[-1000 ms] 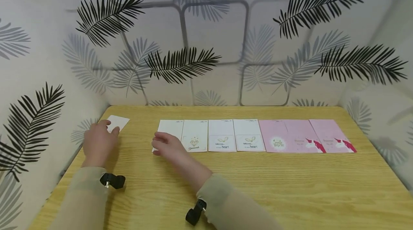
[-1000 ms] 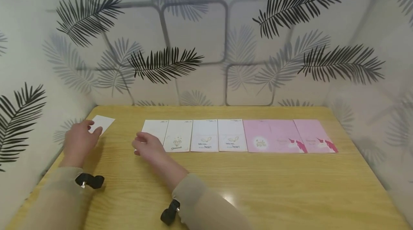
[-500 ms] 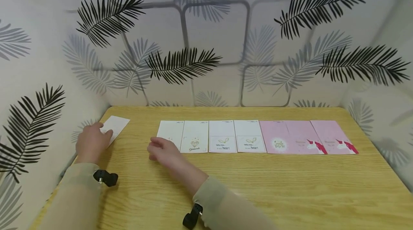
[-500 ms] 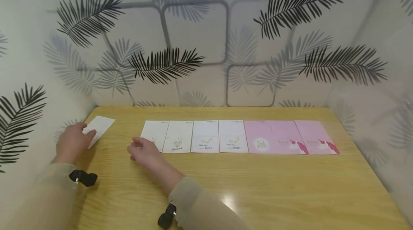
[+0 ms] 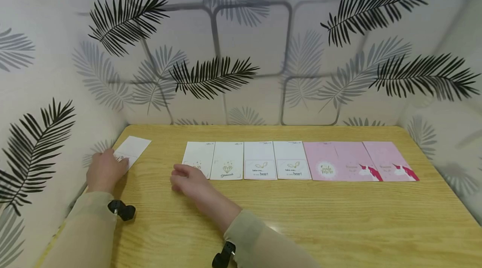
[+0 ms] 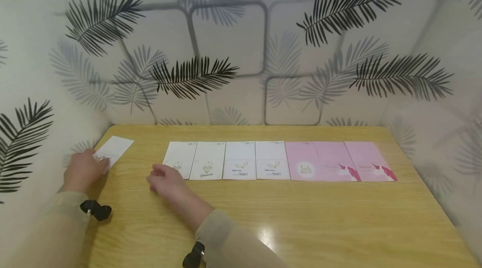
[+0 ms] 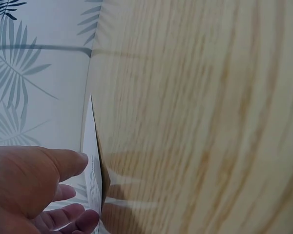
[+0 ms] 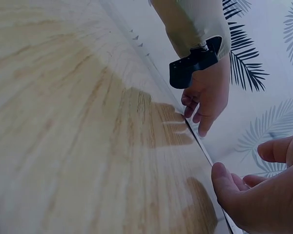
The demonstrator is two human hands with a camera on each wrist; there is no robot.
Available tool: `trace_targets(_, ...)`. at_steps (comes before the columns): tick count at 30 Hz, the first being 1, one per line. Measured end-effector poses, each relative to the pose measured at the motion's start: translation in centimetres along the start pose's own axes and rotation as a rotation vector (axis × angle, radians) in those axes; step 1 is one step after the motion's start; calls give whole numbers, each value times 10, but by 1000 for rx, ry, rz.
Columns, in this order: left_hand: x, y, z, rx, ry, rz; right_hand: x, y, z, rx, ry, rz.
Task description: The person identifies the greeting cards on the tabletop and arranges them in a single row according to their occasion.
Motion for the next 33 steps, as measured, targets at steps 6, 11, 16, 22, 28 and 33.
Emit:
trace_targets(6, 1, -5, 1, 4, -11, 1, -1, 1, 0, 17, -3, -5)
trace_targets(11, -1, -6, 0, 15, -16, -22, -2, 1, 0, 15, 11, -3)
trace_targets(16, -2, -7, 0, 11, -8, -30, -2, 2, -1, 32, 16, -2)
trace_targets(22, -4, -6, -2, 4, 3, -26, -3, 1, -1, 41, 15, -2)
trace_targets(28, -5, -4, -3, -21, 53, -40, -2, 1, -1, 47, 16, -2)
trace_targets(33, -4, -6, -2, -61, 75, -65, 0, 1, 0, 56, 12, -1)
Point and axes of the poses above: each hand's wrist, its own x-axis towards the middle knuckle, its own z-axis out of the palm, y = z × x, the point moved 2 cm from there along x, towards the middle knuckle, and after that the axes turned 9 degrees about -x, right-handed, at the moved point
